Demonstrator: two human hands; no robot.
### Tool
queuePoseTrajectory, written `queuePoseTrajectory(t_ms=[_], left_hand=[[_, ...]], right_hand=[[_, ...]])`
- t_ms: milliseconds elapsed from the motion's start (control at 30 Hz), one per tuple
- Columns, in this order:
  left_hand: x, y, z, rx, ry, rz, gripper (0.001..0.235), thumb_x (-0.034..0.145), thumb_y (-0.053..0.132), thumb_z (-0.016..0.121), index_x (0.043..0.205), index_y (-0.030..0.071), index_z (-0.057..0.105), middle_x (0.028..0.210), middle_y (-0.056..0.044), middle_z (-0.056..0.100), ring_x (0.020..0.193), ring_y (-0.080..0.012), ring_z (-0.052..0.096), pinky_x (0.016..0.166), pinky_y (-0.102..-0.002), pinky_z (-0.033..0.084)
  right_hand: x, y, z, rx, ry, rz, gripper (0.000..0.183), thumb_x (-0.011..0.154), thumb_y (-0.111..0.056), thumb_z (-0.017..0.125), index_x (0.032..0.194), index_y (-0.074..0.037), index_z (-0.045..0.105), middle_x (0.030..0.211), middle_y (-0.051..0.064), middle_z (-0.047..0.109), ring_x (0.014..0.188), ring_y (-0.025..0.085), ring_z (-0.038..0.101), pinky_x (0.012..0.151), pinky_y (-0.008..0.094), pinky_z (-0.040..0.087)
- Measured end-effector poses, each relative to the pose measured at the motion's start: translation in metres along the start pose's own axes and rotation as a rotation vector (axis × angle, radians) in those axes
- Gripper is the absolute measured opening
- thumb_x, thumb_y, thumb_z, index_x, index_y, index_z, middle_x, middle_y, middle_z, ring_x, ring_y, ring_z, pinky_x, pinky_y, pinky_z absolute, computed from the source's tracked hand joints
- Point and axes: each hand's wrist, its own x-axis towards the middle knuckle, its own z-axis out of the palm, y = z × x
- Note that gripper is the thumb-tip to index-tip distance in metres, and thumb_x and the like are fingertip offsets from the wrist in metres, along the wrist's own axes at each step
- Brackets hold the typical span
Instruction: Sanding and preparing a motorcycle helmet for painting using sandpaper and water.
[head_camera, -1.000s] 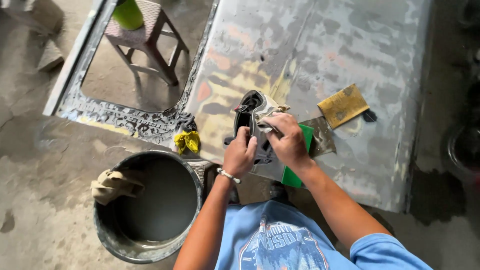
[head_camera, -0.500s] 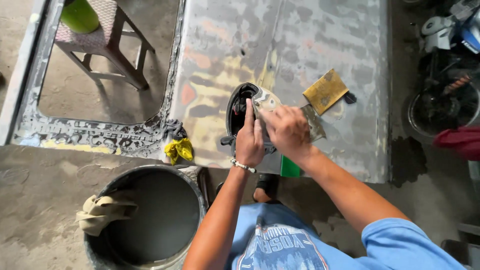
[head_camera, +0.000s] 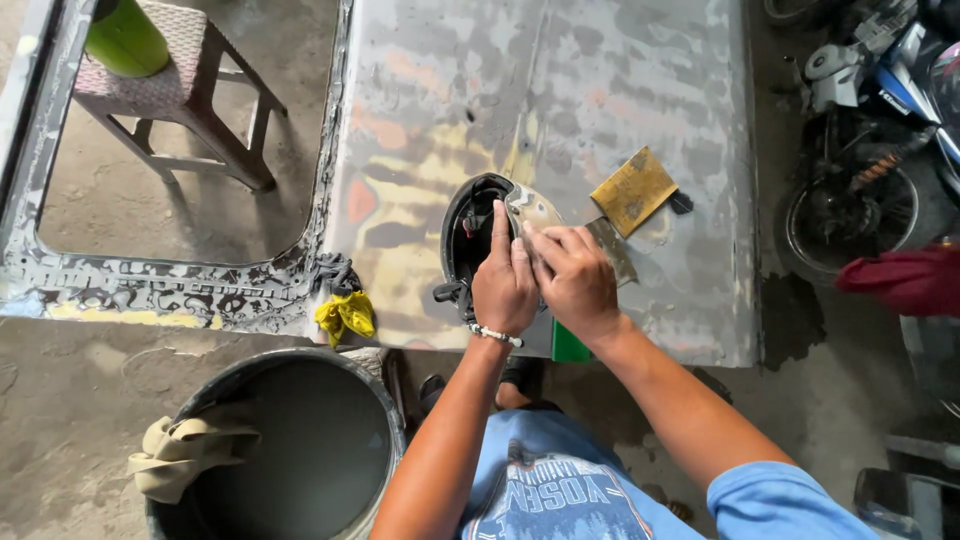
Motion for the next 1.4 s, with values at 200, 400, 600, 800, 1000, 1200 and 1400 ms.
queuePoseTrajectory(t_ms=[200,400,600,800,1000,1200,1400], left_hand=[[-0.003,0.001,0.000,0.003,0.030,0.010,0.059,0.105,0.028,0.044,0.162,0.015,0.030,0.079,-0.024,0.071,0.066,-0.0435,0.067,0.058,-0.052,0.048],[0.007,0.004,0.003,0.000,0.027,0.028,0.058,0.106,0.028,0.044,0.161,0.016,0.033,0.079,-0.025,0.070,0.066,-0.0438,0.066,0.059,-0.052,0.049],[0.004,0.005,0.004,0.035,-0.011,-0.038,0.056,0.104,0.031,0.045,0.159,0.021,0.039,0.078,-0.023,0.071,0.065,-0.0424,0.067,0.059,-0.051,0.049],[0.004,0.004,-0.001,-0.028,0.037,0.026,0.055,0.106,0.031,0.044,0.160,0.019,0.037,0.080,-0.023,0.070,0.066,-0.0413,0.068,0.060,-0.050,0.050],[0.007,-0.001,-0.005,0.017,0.048,-0.019,0.056,0.105,0.031,0.044,0.159,0.020,0.038,0.076,-0.025,0.069,0.064,-0.0427,0.066,0.057,-0.052,0.048],[-0.001,-0.027,-0.002,-0.035,0.086,0.071,0.054,0.107,0.030,0.042,0.159,0.019,0.037,0.085,-0.024,0.072,0.068,-0.0412,0.069,0.059,-0.050,0.051],[-0.001,-0.029,-0.006,-0.037,0.073,0.077,0.053,0.106,0.030,0.042,0.158,0.019,0.039,0.093,-0.023,0.073,0.069,-0.0411,0.070,0.058,-0.049,0.051]], right_hand=[[0.002,0.001,0.005,0.095,0.019,0.006,0.036,0.087,-0.006,0.072,0.123,-0.005,0.073,0.111,0.011,0.066,0.105,0.033,0.062,0.093,0.042,0.052],[0.012,0.017,0.012,0.046,-0.069,0.075,0.039,0.086,-0.004,0.070,0.125,-0.002,0.071,0.113,0.015,0.064,0.107,0.036,0.060,0.093,0.042,0.051],[0.014,0.022,0.011,-0.031,-0.086,0.038,0.038,0.086,-0.006,0.067,0.123,-0.006,0.072,0.114,0.012,0.066,0.107,0.036,0.061,0.092,0.045,0.052],[0.018,0.005,0.003,-0.070,-0.157,0.051,0.037,0.088,-0.007,0.065,0.125,-0.006,0.072,0.111,0.016,0.066,0.101,0.039,0.062,0.085,0.049,0.051],[0.004,0.014,0.019,0.027,-0.112,-0.029,0.037,0.087,-0.007,0.064,0.123,-0.005,0.070,0.110,0.016,0.065,0.102,0.038,0.063,0.085,0.048,0.052],[0.001,0.004,0.022,0.030,-0.110,-0.078,0.036,0.093,-0.007,0.064,0.128,-0.004,0.066,0.115,0.016,0.062,0.111,0.036,0.063,0.093,0.046,0.053],[0.013,0.005,0.031,-0.086,-0.073,-0.088,0.035,0.094,-0.015,0.062,0.126,-0.002,0.067,0.112,0.020,0.060,0.104,0.039,0.060,0.085,0.048,0.051]])
